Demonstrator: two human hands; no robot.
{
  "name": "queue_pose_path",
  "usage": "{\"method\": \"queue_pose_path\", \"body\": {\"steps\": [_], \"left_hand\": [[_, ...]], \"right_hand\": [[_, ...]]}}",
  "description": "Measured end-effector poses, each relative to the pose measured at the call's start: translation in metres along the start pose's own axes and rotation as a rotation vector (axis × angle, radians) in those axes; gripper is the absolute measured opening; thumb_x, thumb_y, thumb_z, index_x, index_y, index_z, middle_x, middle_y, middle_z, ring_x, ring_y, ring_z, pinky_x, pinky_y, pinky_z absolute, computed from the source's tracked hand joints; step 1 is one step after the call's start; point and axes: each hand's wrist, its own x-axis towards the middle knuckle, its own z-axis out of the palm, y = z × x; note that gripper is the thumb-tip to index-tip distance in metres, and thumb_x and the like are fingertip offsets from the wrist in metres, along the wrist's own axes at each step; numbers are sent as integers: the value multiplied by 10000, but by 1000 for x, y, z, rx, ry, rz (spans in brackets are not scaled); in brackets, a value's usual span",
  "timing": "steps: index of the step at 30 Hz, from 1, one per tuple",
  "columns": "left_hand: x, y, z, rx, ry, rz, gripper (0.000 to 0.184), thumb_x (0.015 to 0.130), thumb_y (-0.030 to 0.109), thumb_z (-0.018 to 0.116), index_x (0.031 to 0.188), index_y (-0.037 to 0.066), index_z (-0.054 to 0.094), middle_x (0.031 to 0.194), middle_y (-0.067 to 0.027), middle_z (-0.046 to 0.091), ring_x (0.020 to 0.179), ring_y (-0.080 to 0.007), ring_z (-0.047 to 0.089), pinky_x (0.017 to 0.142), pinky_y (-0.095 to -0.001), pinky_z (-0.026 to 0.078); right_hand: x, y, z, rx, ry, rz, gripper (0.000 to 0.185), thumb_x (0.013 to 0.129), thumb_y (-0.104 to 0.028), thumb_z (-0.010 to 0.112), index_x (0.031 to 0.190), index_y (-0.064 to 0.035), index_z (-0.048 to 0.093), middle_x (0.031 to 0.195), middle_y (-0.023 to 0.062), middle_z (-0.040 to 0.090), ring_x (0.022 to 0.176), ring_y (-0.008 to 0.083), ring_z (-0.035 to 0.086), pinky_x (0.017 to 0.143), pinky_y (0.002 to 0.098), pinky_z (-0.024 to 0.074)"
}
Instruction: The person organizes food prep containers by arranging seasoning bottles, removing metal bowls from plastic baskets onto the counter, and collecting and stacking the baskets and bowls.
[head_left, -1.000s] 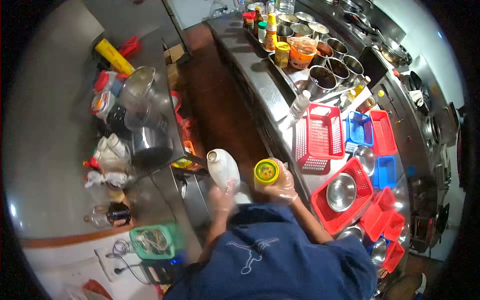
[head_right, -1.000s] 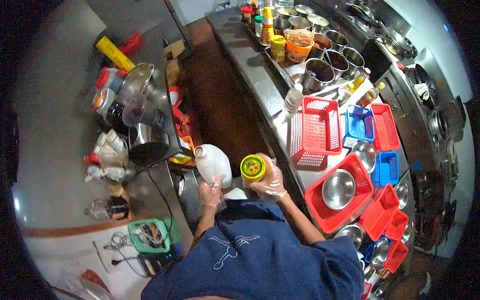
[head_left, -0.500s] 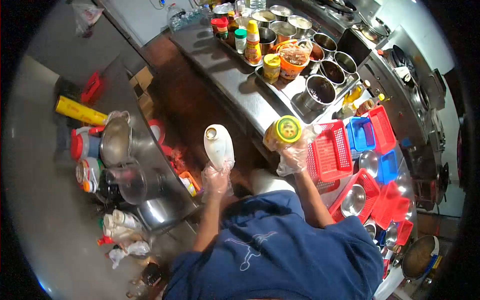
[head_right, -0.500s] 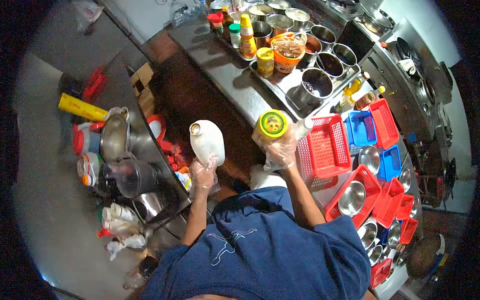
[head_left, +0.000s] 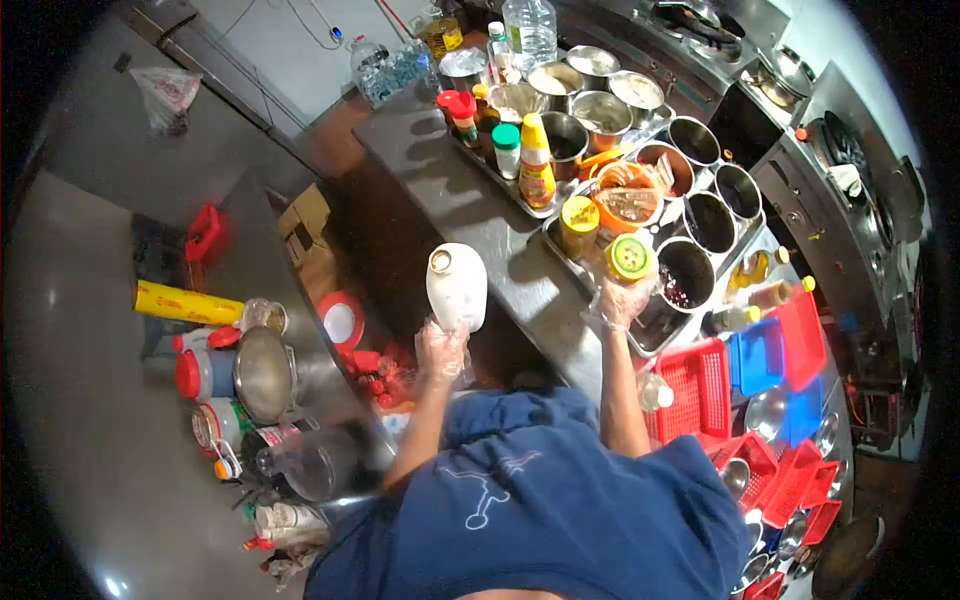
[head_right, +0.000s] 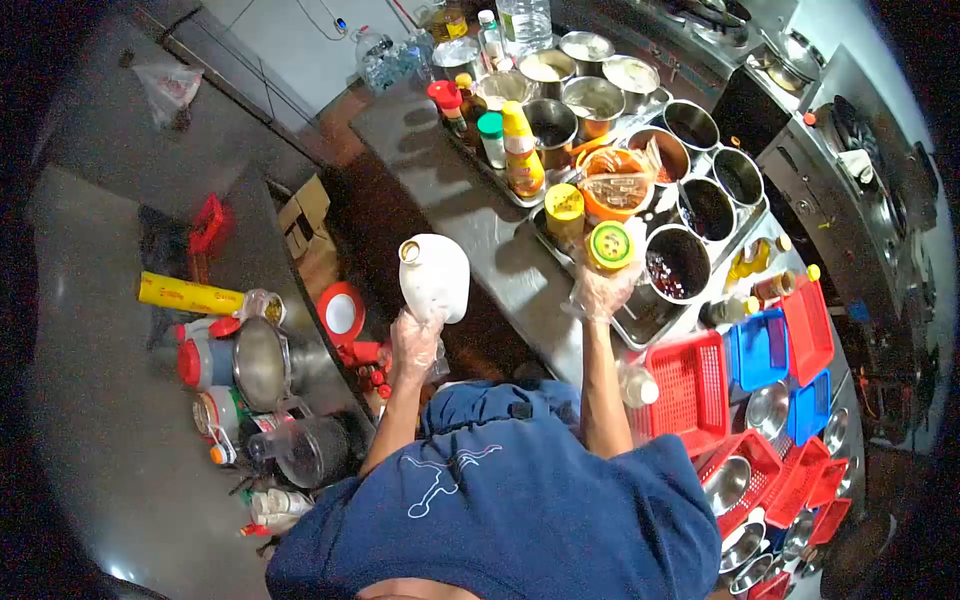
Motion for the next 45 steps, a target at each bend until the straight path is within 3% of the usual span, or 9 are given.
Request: {"method": "queue_pose_path", "body": {"steps": [11, 15, 21, 23, 27, 33, 36, 41, 45], "left_hand": [[175, -11, 14, 163, -56, -114, 189, 835, 151, 647, 884, -31, 664, 750, -149, 686, 619, -215, 644, 587, -383, 512], [246, -18, 14, 291, 55, 296, 205, 800, 170, 664, 824, -33, 646, 722, -160, 670, 628, -254, 647, 589, -389, 503], [357, -26, -1, 269, -68, 189, 281, 801, 222, 624, 793, -58, 648, 743, -231, 650, 679, -379, 636, 647, -460, 489], [381, -12, -6, 215, -133, 103, 248, 804, 171, 647, 859, -67, 605, 786, -182, 636, 699, -263, 614, 645, -394, 479], [457, -66, 3, 279, -156, 92, 251, 785, 191, 675, 889, -37, 673, 773, -179, 679, 692, -262, 641, 636, -408, 477], [497, -65, 4, 99, -255, 89, 229, 808, 220, 678, 756, 1, 718, 515, -60, 588, 458, -135, 539, 453, -328, 412], [523, -98, 7, 178, -325, -41, 222, 781, 170, 686, 936, 18, 734, 769, -78, 707, 644, -181, 618, 624, -344, 487], [519, -75, 3, 294, -338, -34, 287, 769, 247, 727, 960, 33, 714, 821, -132, 713, 741, -248, 672, 716, -371, 514], [515, -98, -3, 366, -255, 223, 413, 738, 255, 803, 1029, 16, 630, 927, -137, 685, 825, -259, 665, 755, -381, 519]], "right_hand": [[5, 55, 40, -131, 95, 109, 782, 582, -148, 914, 1198, 15, 461, 1109, 128, 551, 1014, 236, 572, 911, 336, 466], [-2, 71, 52, 21, 80, 214, 792, 572, -98, 903, 1211, 12, 449, 1135, 124, 556, 1039, 213, 568, 937, 338, 459], [2, 79, 70, 66, 84, 158, 855, 611, -63, 843, 1355, 0, 426, 1248, 110, 544, 1132, 198, 538, 1016, 336, 416], [9, 45, 77, -79, 90, 162, 863, 591, -41, 832, 1355, -15, 433, 1250, 106, 543, 1160, 207, 523, 1029, 348, 405], [9, 75, 78, 22, 171, 233, 844, 551, -15, 835, 1315, -16, 475, 1246, 107, 554, 1151, 211, 537, 1037, 357, 408], [-3, 69, 91, -278, 300, 231, 879, 561, -7, 835, 1349, -12, 446, 1264, 126, 555, 1160, 220, 543, 1034, 356, 417], [-11, 75, 97, -59, 410, 345, 888, 593, 11, 798, 1387, -5, 401, 1299, 144, 530, 1191, 232, 528, 1043, 368, 409], [-31, 99, 85, -353, 393, 268, 878, 634, 14, 744, 1420, 15, 354, 1323, 167, 514, 1203, 254, 520, 1052, 386, 397], [-33, 68, 107, -150, 518, 391, 808, 642, -19, 762, 1370, 22, 415, 1288, 162, 534, 1164, 245, 539, 1022, 394, 421]]}}
